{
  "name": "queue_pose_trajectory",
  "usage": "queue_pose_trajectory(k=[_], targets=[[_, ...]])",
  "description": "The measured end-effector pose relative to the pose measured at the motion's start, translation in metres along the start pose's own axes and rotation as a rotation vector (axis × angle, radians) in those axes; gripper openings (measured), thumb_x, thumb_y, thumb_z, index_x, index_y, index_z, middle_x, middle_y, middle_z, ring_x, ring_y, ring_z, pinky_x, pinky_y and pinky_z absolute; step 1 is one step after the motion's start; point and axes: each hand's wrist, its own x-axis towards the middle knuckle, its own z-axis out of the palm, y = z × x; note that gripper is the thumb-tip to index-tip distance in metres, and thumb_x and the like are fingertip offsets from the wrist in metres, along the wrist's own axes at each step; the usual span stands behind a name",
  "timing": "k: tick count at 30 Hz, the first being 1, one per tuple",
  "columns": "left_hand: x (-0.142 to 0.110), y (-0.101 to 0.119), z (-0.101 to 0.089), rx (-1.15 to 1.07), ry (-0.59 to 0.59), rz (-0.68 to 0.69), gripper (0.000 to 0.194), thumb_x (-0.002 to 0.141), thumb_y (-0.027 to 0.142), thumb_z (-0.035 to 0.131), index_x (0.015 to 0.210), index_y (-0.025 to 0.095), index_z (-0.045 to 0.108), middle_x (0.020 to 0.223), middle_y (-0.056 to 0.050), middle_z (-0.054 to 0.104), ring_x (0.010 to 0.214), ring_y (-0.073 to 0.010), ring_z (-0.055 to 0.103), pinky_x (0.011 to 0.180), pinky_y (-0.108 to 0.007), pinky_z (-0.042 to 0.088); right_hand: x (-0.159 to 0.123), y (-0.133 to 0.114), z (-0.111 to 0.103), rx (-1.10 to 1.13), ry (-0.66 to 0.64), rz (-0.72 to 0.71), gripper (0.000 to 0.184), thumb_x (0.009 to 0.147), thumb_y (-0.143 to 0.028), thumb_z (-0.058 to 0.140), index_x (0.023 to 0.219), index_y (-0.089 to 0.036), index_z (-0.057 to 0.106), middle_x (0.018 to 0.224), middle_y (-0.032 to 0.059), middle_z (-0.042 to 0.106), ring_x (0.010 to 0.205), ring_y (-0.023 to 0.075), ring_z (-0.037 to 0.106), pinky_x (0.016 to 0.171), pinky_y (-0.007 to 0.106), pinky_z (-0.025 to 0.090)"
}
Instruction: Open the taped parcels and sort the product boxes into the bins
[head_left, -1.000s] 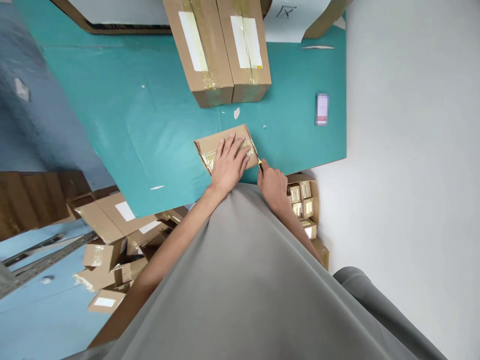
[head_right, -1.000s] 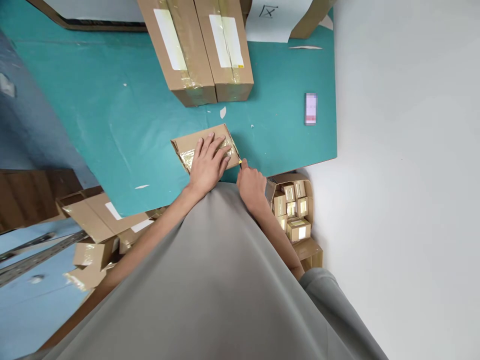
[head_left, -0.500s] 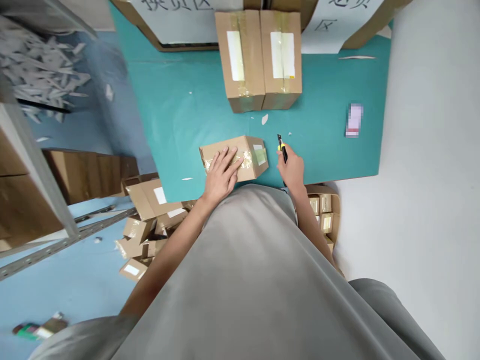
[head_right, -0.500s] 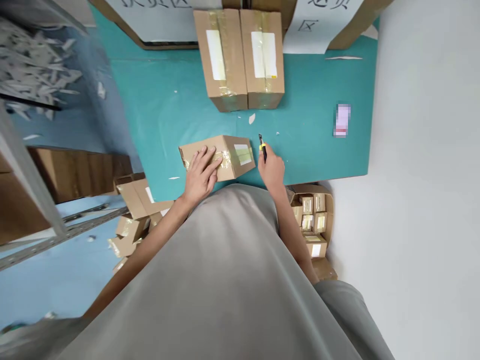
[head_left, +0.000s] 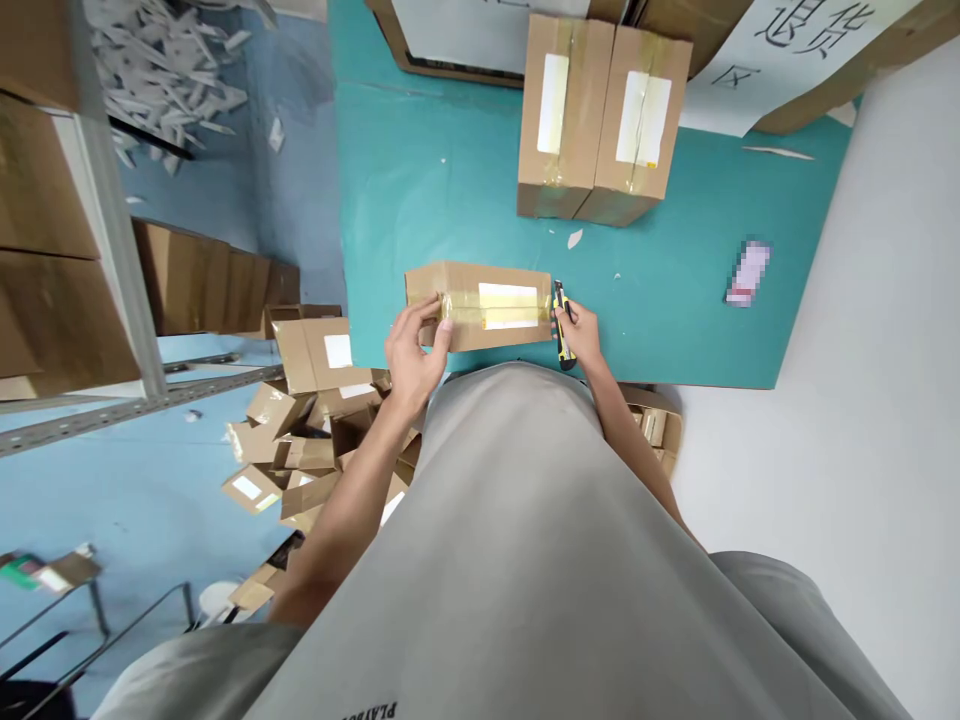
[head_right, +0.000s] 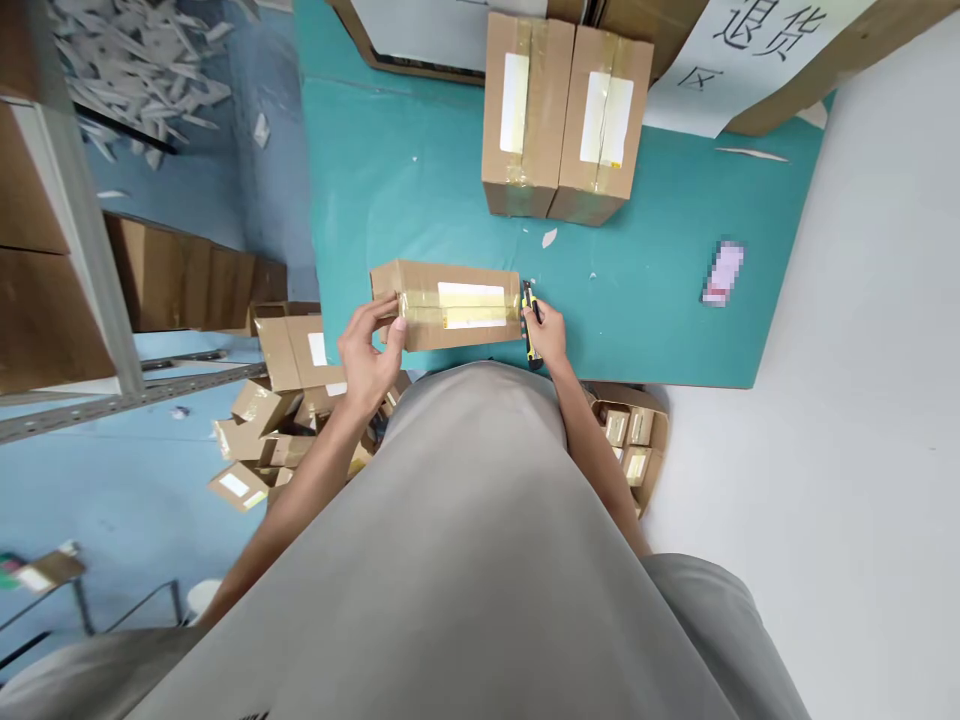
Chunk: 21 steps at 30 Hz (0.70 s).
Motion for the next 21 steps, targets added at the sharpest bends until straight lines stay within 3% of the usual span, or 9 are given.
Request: queue_pose_trajectory(k=[4,9,13,17,21], targets=[[0.008,0.001,0.013,-0.176,-0.080,-0.116,0.055,0.106,0.067,0.067,0.137,0.023,0.076,0.144,-0.012,0.077,0.134,-0.0292,0.075,0.109,-0.048,0.068,-0.024,-0.010,-0.030,-0.245,0.129,-0.073,0.041,0.111,-0.057,0.050,0.105,-0.022,0.071,0.082,0.0024,0.071,0.078,0.0222,0.070,0.077,0.031,0.057],[0.013,-0.019,0.058,-0.293,-0.271,-0.261,0.055,0.098,0.058,0.076,0.137,0.019,0.076,0.142,-0.015,0.079,0.127,-0.0324,0.079,0.106,-0.050,0.070,-0.053,-0.025,-0.075,-0.609,0.232,-0.044,0.043,0.116,-0.046,0.035,0.107,-0.022,0.069,0.094,0.0104,0.076,0.086,0.0270,0.069,0.083,0.035,0.052],[0.018,-0.034,0.086,-0.296,-0.388,-0.302,0.047,0.095,0.047,0.079,0.132,0.018,0.078,0.133,-0.015,0.083,0.119,-0.0326,0.081,0.104,-0.051,0.070,-0.060,-0.031,-0.087,-0.776,0.223,0.053,0.048,0.117,-0.043,0.030,0.117,-0.019,0.072,0.108,0.0177,0.080,0.095,0.0307,0.072,0.089,0.038,0.053],[0.028,-0.037,0.089,-0.224,-0.410,-0.253,0.044,0.093,0.039,0.082,0.133,0.021,0.076,0.129,-0.013,0.083,0.113,-0.0302,0.081,0.102,-0.049,0.068,-0.064,-0.040,-0.093,-0.822,0.195,0.073,0.052,0.117,-0.039,0.033,0.140,-0.014,0.073,0.122,0.0228,0.082,0.104,0.0335,0.076,0.092,0.039,0.055],[0.033,-0.029,0.085,-0.213,-0.412,-0.122,0.054,0.096,0.034,0.074,0.149,0.025,0.067,0.145,-0.012,0.075,0.116,-0.0269,0.078,0.105,-0.045,0.066,-0.070,-0.070,-0.091,-0.933,0.150,-0.004,0.056,0.116,-0.033,0.037,0.163,-0.015,0.063,0.141,0.0224,0.078,0.116,0.0352,0.075,0.095,0.040,0.055]])
